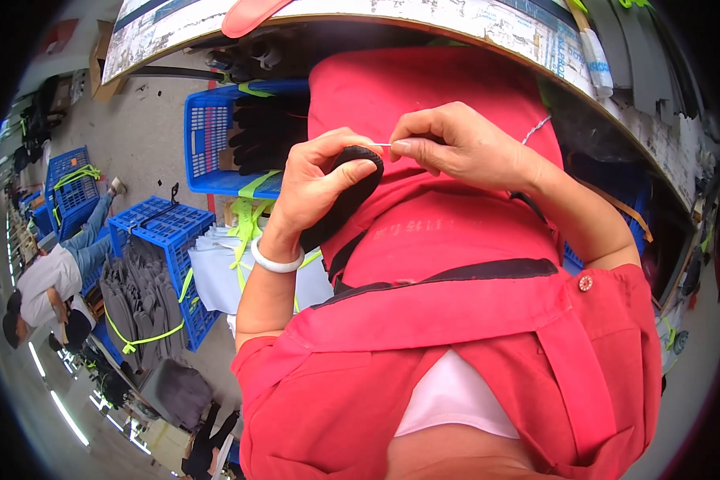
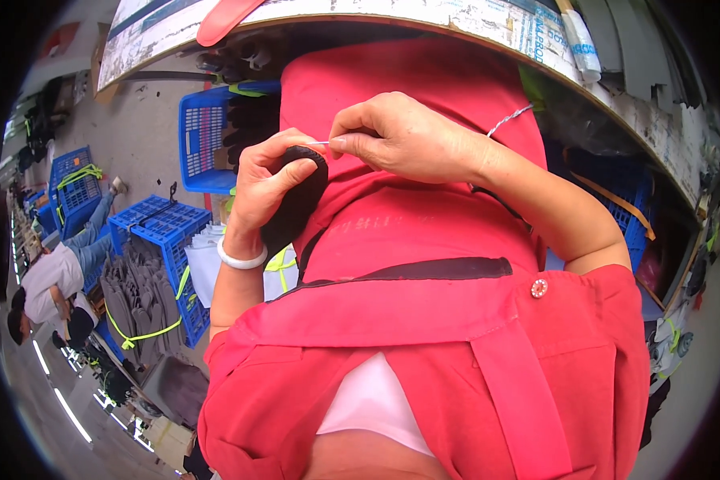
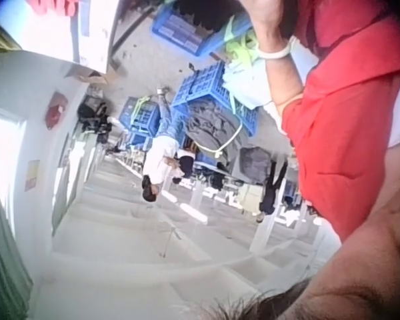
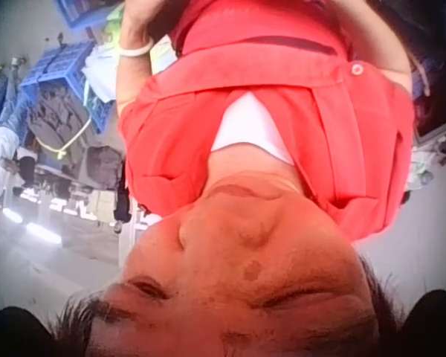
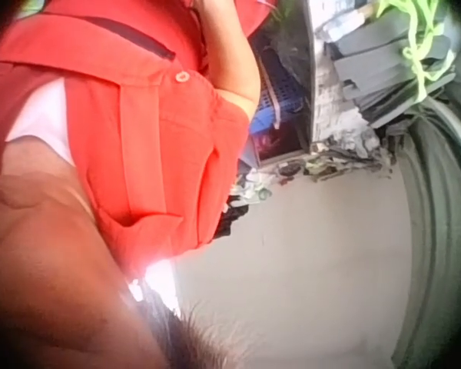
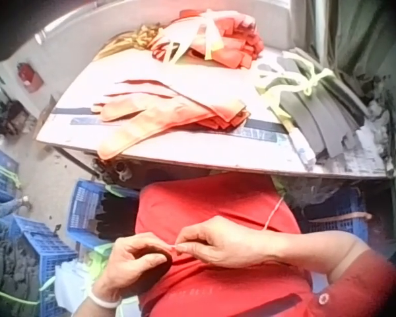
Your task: Assembling components of protective gloves by hand in a manufacturing environment.
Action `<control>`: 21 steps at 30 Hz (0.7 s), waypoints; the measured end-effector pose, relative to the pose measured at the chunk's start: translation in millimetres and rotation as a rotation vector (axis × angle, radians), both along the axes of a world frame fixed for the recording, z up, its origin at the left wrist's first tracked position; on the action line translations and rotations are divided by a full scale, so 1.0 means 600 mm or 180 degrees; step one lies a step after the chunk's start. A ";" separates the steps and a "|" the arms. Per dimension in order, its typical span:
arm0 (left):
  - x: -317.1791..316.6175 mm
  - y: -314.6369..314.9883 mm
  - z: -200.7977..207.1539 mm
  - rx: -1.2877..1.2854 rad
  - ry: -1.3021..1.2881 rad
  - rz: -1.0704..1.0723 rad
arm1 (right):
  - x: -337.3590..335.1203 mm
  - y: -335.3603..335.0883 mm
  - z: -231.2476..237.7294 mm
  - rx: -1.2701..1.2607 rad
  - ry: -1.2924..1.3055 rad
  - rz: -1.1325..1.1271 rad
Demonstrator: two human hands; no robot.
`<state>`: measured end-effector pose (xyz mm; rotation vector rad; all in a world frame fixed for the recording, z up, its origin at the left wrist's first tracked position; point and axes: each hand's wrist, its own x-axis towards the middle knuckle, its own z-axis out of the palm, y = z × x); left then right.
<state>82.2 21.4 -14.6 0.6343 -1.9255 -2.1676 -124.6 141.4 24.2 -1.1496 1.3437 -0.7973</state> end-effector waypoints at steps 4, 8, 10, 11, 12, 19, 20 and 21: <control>-0.009 -0.008 0.000 0.0251 0.0131 -0.0172 | 0.002 -0.003 -0.015 -0.0037 0.0025 -0.0124; -0.027 0.009 -0.015 0.0862 0.0252 0.0197 | 0.024 -0.017 -0.033 -0.0397 0.0416 -0.0194; -0.038 0.003 -0.031 0.0439 0.0216 0.0313 | 0.023 -0.026 -0.046 -0.0148 0.0622 -0.0050; -0.036 0.000 -0.023 -0.0966 -0.0014 0.0638 | 0.020 -0.026 -0.072 -0.0407 0.0467 -0.0459; -0.032 0.001 -0.013 -0.1346 0.0073 0.1039 | 0.009 -0.026 -0.090 -0.0669 0.0323 -0.0881; 0.009 0.057 -0.049 0.1255 0.0244 0.0772 | 0.035 -0.020 -0.062 -0.0317 -0.1320 -0.1099; -0.012 0.061 -0.058 0.1786 0.0820 0.1276 | 0.040 -0.021 -0.069 -0.0108 -0.1356 -0.0922; -0.021 0.053 -0.064 0.1785 0.0787 0.1264 | 0.047 -0.019 -0.070 -0.0014 -0.1203 -0.0831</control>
